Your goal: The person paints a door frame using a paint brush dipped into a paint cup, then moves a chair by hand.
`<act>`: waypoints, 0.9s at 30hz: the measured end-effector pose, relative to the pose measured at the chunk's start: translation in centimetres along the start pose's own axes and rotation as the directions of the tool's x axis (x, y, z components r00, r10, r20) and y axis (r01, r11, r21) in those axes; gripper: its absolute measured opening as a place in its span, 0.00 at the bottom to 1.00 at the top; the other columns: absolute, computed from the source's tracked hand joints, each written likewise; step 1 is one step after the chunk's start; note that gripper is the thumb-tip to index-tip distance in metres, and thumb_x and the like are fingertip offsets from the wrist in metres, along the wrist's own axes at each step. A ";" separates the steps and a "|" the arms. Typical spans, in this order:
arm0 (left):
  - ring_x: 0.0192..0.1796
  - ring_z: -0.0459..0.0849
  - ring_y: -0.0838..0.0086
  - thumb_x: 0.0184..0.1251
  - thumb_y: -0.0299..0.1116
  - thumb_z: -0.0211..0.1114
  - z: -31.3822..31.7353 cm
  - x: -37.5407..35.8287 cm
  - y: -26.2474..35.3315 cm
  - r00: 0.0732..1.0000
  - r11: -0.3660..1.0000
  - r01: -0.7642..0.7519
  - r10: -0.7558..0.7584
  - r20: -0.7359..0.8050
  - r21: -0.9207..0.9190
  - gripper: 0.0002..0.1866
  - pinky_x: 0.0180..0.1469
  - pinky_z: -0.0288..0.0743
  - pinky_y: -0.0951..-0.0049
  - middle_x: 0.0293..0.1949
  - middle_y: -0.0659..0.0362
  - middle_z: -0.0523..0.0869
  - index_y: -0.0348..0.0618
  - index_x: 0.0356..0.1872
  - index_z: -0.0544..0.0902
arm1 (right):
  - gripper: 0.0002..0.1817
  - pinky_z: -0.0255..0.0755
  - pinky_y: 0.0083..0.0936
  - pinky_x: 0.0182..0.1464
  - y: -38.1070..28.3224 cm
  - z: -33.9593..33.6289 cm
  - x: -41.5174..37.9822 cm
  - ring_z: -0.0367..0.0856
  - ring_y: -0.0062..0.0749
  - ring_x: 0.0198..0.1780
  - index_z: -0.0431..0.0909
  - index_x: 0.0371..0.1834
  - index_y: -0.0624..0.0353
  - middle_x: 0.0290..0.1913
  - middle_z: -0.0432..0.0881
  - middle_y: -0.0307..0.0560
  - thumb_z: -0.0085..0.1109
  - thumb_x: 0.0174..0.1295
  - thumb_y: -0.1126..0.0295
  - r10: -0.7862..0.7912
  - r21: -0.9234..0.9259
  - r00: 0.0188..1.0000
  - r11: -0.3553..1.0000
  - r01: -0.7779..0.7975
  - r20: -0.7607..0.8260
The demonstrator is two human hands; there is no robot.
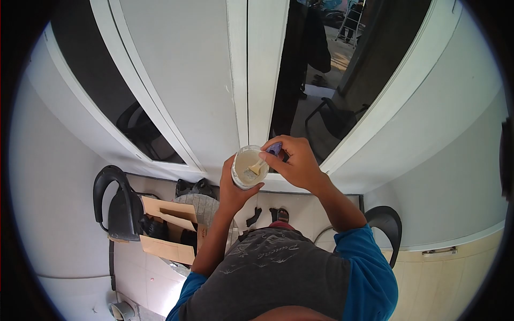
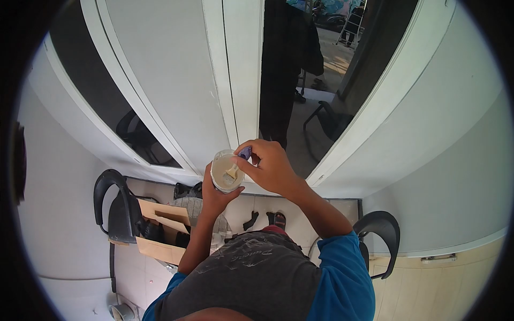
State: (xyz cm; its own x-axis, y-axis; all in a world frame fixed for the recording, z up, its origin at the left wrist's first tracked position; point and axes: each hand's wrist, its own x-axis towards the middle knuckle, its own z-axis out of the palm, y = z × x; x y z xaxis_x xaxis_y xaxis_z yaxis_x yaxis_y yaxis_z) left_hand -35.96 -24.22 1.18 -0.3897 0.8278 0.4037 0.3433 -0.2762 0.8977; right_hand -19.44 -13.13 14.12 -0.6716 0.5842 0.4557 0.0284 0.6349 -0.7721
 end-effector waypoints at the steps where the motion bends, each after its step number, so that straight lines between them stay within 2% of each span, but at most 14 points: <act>1: 0.67 0.78 0.59 0.42 0.30 0.87 0.0 0.0 0.1 1.000 1.000 0.003 -0.003 0.006 -0.008 0.52 0.69 0.72 0.61 0.64 0.49 0.76 0.38 0.72 0.67 | 0.12 0.71 0.20 0.31 0.1 -0.2 -0.1 0.77 0.22 0.27 0.87 0.40 0.63 0.31 0.86 0.44 0.72 0.65 0.64 0.007 -0.011 1.000 1.000 -0.007 0.005; 2: 0.67 0.78 0.59 0.42 0.30 0.87 0.1 0.0 0.1 1.000 1.000 0.004 -0.004 0.005 -0.009 0.52 0.69 0.72 0.61 0.64 0.49 0.76 0.38 0.72 0.67 | 0.10 0.70 0.18 0.32 0.2 -0.3 -0.3 0.77 0.19 0.29 0.87 0.41 0.63 0.33 0.87 0.43 0.72 0.66 0.66 0.015 -0.023 1.000 1.000 -0.014 0.010; 9: 0.67 0.77 0.58 0.42 0.29 0.86 0.5 0.1 0.1 1.000 1.000 -0.009 0.009 0.017 0.005 0.52 0.70 0.72 0.60 0.64 0.49 0.75 0.38 0.72 0.67 | 0.09 0.66 0.16 0.30 -0.4 -0.8 -0.4 0.74 0.17 0.27 0.87 0.41 0.62 0.29 0.85 0.40 0.72 0.66 0.67 0.031 0.018 1.000 0.999 -0.031 0.005; 11: 0.67 0.77 0.58 0.42 0.29 0.86 0.5 0.1 0.2 1.000 1.000 -0.015 0.015 0.015 0.018 0.52 0.70 0.71 0.61 0.64 0.49 0.76 0.37 0.72 0.67 | 0.09 0.64 0.16 0.29 0.1 -0.4 -0.5 0.72 0.16 0.26 0.87 0.40 0.61 0.29 0.85 0.39 0.72 0.66 0.67 -0.022 0.013 0.999 1.000 0.023 -0.042; 15: 0.67 0.77 0.59 0.42 0.29 0.86 0.6 0.3 0.5 0.999 0.999 -0.038 0.038 0.003 0.023 0.51 0.70 0.71 0.61 0.64 0.49 0.76 0.36 0.72 0.67 | 0.09 0.66 0.14 0.29 0.2 -0.8 -0.5 0.76 0.15 0.27 0.85 0.43 0.62 0.29 0.85 0.39 0.71 0.67 0.69 0.023 -0.007 0.999 1.000 -0.023 -0.030; 17: 0.67 0.77 0.59 0.42 0.29 0.86 0.6 0.2 0.3 0.999 0.998 -0.036 0.037 -0.013 0.050 0.51 0.70 0.71 0.61 0.64 0.48 0.76 0.36 0.72 0.67 | 0.08 0.71 0.13 0.30 1.8 0.2 -0.4 0.82 0.17 0.28 0.83 0.43 0.64 0.29 0.85 0.40 0.68 0.69 0.70 0.166 0.310 0.969 0.945 -0.105 -0.181; 18: 0.67 0.77 0.59 0.41 0.28 0.86 0.6 0.3 0.3 0.999 0.999 -0.031 0.032 -0.015 0.029 0.51 0.70 0.71 0.61 0.63 0.48 0.76 0.36 0.71 0.67 | 0.08 0.71 0.13 0.28 2.0 0.2 -0.4 0.86 0.19 0.29 0.81 0.44 0.64 0.29 0.86 0.42 0.66 0.71 0.71 0.201 0.383 0.959 0.917 -0.112 -0.200; 19: 0.67 0.77 0.59 0.41 0.28 0.86 0.5 0.4 0.4 0.999 1.000 -0.026 0.027 -0.018 0.008 0.51 0.70 0.72 0.61 0.63 0.48 0.77 0.36 0.71 0.68 | 0.08 0.71 0.13 0.28 2.3 0.1 -0.3 0.86 0.19 0.29 0.81 0.44 0.64 0.29 0.86 0.42 0.66 0.71 0.71 0.216 0.396 0.961 0.908 -0.134 -0.170; 21: 0.67 0.78 0.58 0.41 0.29 0.87 0.4 0.3 0.8 1.000 1.000 0.005 -0.005 -0.030 0.005 0.51 0.69 0.72 0.60 0.63 0.48 0.77 0.36 0.71 0.68 | 0.08 0.70 0.13 0.27 2.9 -0.6 -0.2 0.86 0.20 0.29 0.80 0.44 0.63 0.29 0.86 0.44 0.66 0.71 0.69 0.306 0.482 0.921 0.861 -0.160 -0.241; 24: 0.66 0.78 0.57 0.41 0.30 0.87 0.5 0.3 0.6 0.999 0.998 -0.023 0.024 -0.026 0.053 0.52 0.69 0.73 0.59 0.63 0.48 0.77 0.37 0.71 0.67 | 0.09 0.68 0.12 0.27 4.0 -1.3 -0.5 0.84 0.20 0.27 0.80 0.45 0.62 0.30 0.87 0.46 0.65 0.72 0.67 0.402 0.542 0.887 0.809 -0.229 -0.226; 27: 0.66 0.79 0.57 0.42 0.30 0.87 0.8 0.4 0.5 1.000 0.999 0.002 -0.001 -0.020 0.035 0.52 0.68 0.74 0.59 0.63 0.48 0.77 0.37 0.71 0.67 | 0.10 0.67 0.13 0.28 4.9 -1.1 -0.5 0.82 0.19 0.25 0.79 0.45 0.61 0.29 0.87 0.47 0.63 0.73 0.65 0.433 0.578 0.852 0.791 -0.201 -0.295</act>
State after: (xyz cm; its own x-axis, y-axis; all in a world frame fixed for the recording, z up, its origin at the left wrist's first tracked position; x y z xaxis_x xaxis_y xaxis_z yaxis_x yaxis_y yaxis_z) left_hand -35.24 -23.69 1.68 -0.4072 0.8181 0.4061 0.3722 -0.2574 0.8918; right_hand -18.12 -9.75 10.62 -0.3414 0.9215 0.1850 -0.2701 0.0923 -0.9584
